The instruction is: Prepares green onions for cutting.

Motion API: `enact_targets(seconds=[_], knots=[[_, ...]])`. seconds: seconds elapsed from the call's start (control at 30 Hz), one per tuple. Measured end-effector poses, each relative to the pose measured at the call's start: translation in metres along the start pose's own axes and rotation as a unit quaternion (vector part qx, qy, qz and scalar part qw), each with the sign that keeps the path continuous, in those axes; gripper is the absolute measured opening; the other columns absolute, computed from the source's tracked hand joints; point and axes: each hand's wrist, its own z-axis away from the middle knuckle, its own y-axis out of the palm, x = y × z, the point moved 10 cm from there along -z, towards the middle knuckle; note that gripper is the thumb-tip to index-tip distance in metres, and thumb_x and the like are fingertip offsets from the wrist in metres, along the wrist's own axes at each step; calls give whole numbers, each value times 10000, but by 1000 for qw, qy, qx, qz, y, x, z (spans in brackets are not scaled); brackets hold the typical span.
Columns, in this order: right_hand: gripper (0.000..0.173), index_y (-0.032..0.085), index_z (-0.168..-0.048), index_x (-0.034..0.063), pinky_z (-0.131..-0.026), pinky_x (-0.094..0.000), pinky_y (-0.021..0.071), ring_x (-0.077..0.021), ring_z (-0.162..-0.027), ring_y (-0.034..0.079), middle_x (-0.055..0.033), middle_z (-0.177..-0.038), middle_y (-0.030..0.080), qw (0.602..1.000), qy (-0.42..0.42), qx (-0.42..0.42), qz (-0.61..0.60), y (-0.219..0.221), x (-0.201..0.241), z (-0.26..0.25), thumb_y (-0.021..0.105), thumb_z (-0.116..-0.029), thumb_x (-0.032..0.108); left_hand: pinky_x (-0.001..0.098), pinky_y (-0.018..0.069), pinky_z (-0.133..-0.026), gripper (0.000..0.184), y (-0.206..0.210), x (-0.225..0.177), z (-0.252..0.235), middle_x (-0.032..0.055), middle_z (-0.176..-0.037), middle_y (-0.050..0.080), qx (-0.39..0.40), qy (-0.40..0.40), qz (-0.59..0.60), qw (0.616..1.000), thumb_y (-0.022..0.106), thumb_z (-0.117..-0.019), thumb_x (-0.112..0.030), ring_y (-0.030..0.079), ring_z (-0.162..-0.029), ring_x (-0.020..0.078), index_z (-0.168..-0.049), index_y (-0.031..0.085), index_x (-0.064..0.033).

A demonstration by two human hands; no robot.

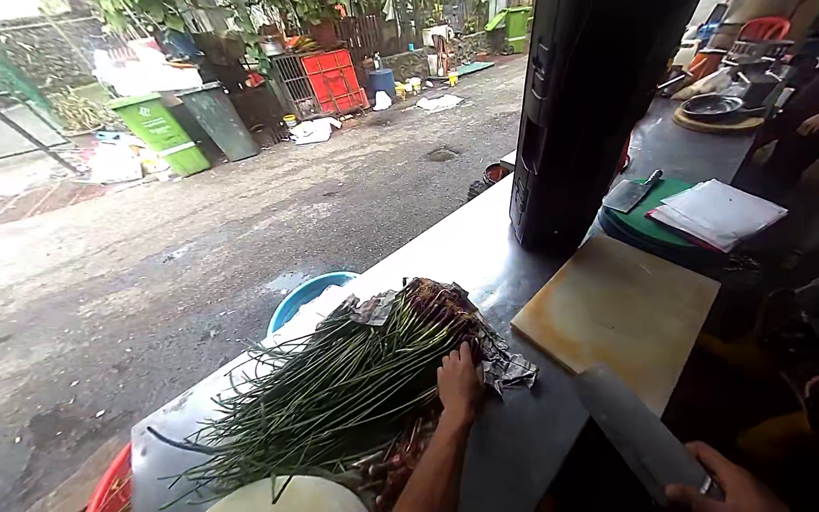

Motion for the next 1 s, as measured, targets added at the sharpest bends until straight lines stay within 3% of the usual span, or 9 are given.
enact_targets(seconds=[0.07,0.17,0.33,0.43,0.57,0.63,0.7,0.87,1.0], knots=[[767,565,-1325,77,-605,-528,599,-303,-667,682,-176,-950,692,999,-25,-29,34,-20,15,-75,842,-787,548,551,502,-992,493,15,-6,-9,145,-1287,662,24,-18,-10,999,621,-956,-419,612,-1223,343,-1347,626,-120],[792,561,-1373,86,-756,-579,595,-344,-845,709,-195,-1039,697,994,-52,-30,89,-37,32,-185,801,-816,596,537,503,-974,307,38,-20,-9,114,-1222,685,45,-8,-33,998,588,-973,-304,624,-1187,320,-1221,702,-164],[767,553,-1369,73,-870,-609,556,-381,-977,705,-201,-1041,713,986,-73,-1,153,-35,49,-292,794,-838,572,498,547,-868,259,9,-25,-11,84,-1158,700,-104,-26,-57,993,604,-952,-233,657,-1093,298,-1170,741,-208],[855,527,-1392,90,-859,-600,559,-384,-983,708,-191,-1040,716,970,-72,4,231,-35,44,-311,765,-806,665,496,536,-920,344,1,-19,-15,93,-1253,673,-86,-66,-69,992,622,-956,-332,633,-1166,299,-1252,706,-178],[913,545,-1367,19,-876,-597,552,-436,-1114,647,-251,-1224,637,946,-74,12,314,-33,41,-316,740,-797,704,527,528,-950,333,-42,-24,-28,102,-1263,679,-191,-46,-114,974,652,-943,-287,634,-1186,317,-1251,715,-180],[840,587,-1331,4,-914,-599,539,-467,-1223,574,-277,-1309,581,940,-93,6,327,-36,59,-316,742,-826,657,562,448,-1077,480,-41,-13,-49,108,-1373,639,-116,-70,-125,983,679,-935,-312,585,-1294,320,-1392,627,-174],[651,607,-1353,33,-958,-594,520,-456,-1235,564,-260,-1324,581,942,-155,24,297,-22,99,-313,730,-901,486,538,453,-1072,540,-37,-1,-66,93,-1314,677,-29,-83,-124,988,669,-939,-346,626,-1238,285,-1442,573,-177],[507,570,-1406,98,-934,-549,556,-318,-1023,697,-155,-1140,704,928,-235,258,130,104,195,-302,630,-984,372,468,560,-934,241,-73,22,-79,58,-1070,710,-27,-78,-43,996,622,-941,-273,670,-1066,245,-1124,749,-180],[758,384,-1579,201,-1031,-558,513,-338,-1180,648,-171,-1325,639,930,-229,278,71,185,228,-312,718,-923,381,510,542,-976,276,-66,41,-87,79,-1132,709,69,-116,1,991,621,-978,-313,676,-1095,248,-1176,724,-150]])
